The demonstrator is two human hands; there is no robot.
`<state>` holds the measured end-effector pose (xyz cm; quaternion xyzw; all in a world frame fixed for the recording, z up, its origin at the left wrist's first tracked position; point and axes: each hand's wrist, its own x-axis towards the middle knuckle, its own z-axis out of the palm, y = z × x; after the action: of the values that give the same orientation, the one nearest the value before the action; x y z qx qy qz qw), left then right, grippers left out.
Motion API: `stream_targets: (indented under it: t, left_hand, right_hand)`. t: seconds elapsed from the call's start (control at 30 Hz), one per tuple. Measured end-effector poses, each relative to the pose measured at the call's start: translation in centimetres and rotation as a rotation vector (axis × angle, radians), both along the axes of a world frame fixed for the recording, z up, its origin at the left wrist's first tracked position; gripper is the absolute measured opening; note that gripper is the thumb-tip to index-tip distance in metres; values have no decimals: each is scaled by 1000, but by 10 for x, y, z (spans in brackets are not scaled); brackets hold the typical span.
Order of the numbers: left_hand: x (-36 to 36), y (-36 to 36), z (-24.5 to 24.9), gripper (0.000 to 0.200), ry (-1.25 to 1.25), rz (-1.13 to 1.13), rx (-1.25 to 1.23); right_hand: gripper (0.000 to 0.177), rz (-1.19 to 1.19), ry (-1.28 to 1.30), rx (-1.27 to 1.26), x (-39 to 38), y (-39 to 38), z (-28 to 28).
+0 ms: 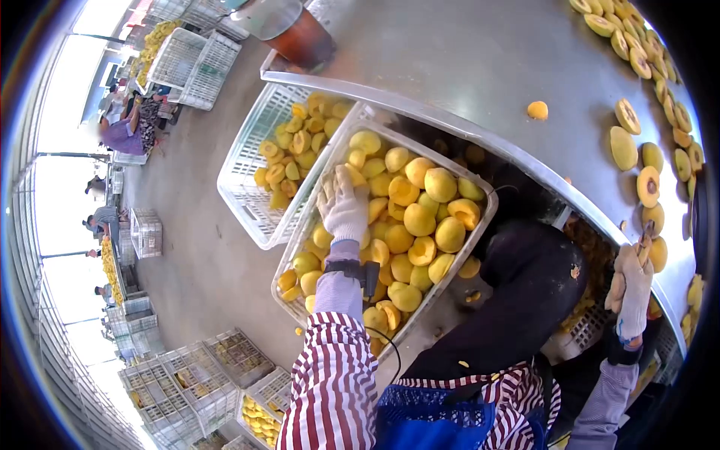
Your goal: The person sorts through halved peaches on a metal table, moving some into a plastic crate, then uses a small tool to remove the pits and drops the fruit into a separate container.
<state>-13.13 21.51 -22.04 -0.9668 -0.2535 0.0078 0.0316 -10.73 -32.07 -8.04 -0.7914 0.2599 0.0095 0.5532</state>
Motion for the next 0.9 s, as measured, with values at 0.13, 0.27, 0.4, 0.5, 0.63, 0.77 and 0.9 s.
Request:
stream_targets:
  t: [0.13,0.27,0.4,0.5,0.63,0.77,0.9]
  left_hand:
    - [-18,7,60,64,-200,114,-674]
    - [-120,38,27,61,-436,279,-386]
    - [-141,11,-6,57,-266,160,30]
    - [-126,22,-21,55,-160,169,87]
    - [-109,21,-12,51,-112,215,105]
    - [-117,28,47,49,-168,365,-283]
    - [-175,28,30,60,-349,269,-95]
  right_hand:
    - [28,44,46,41,-3,9,16]
    - [29,27,125,78,-1,25,28]
    - [32,12,92,104,0,9,14]
    - [33,22,87,101,0,14,20]
    - [33,52,134,82,1,27,39]
    - [29,74,112,131,-2,23,36]
    - [31,43,68,87,-3,29,36]
